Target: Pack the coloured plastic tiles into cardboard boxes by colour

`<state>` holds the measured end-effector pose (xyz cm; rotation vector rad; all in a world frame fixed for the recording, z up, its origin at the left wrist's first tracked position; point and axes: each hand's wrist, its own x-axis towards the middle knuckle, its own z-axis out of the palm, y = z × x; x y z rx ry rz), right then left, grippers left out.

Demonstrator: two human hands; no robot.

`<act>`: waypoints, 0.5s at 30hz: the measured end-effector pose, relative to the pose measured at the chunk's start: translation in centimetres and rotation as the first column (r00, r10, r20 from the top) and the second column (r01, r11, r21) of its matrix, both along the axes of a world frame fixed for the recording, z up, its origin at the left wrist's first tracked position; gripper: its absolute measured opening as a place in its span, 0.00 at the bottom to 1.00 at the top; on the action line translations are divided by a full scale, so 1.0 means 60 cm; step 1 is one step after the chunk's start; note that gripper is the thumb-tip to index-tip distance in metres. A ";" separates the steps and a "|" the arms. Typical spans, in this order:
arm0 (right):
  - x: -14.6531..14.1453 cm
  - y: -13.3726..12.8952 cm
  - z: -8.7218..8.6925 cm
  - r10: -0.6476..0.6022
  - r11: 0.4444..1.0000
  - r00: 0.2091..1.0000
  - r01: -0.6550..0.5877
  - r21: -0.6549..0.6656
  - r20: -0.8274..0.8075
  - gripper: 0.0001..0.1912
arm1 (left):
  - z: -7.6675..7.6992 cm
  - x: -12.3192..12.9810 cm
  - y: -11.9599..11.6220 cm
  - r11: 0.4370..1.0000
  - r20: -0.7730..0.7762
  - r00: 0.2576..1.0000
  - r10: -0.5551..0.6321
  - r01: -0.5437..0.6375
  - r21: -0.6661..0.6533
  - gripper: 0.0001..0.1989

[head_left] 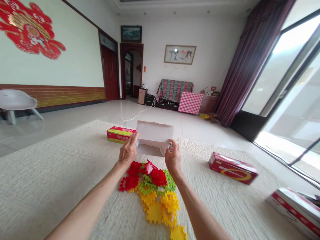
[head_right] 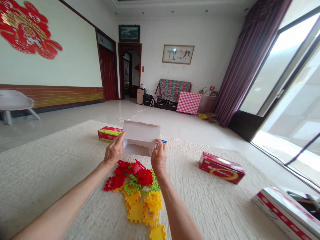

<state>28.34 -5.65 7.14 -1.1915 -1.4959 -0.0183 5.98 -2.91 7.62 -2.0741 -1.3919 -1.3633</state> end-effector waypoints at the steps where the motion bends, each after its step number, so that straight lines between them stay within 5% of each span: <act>1: 0.008 -0.009 0.005 -0.005 1.000 1.000 0.005 -0.001 -0.001 0.26 | 0.009 0.009 -0.007 1.000 -0.001 1.000 0.002 -0.002 -0.006 0.27; 5: 0.065 -0.072 0.028 -0.084 0.995 0.996 0.084 -0.060 0.003 0.28 | 0.045 0.065 -0.054 0.994 0.013 1.000 -0.007 0.009 -0.108 0.30; 8: 0.134 -0.147 0.041 -0.178 0.973 0.981 0.163 -0.165 -0.080 0.32 | 0.060 0.123 -0.102 0.951 0.027 0.998 -0.056 0.062 -0.304 0.32; 15: 0.290 -0.289 0.025 -0.265 0.885 0.900 0.085 -0.458 -0.346 0.27 | 0.043 0.264 -0.192 0.770 0.106 0.964 -0.244 0.259 -0.583 0.32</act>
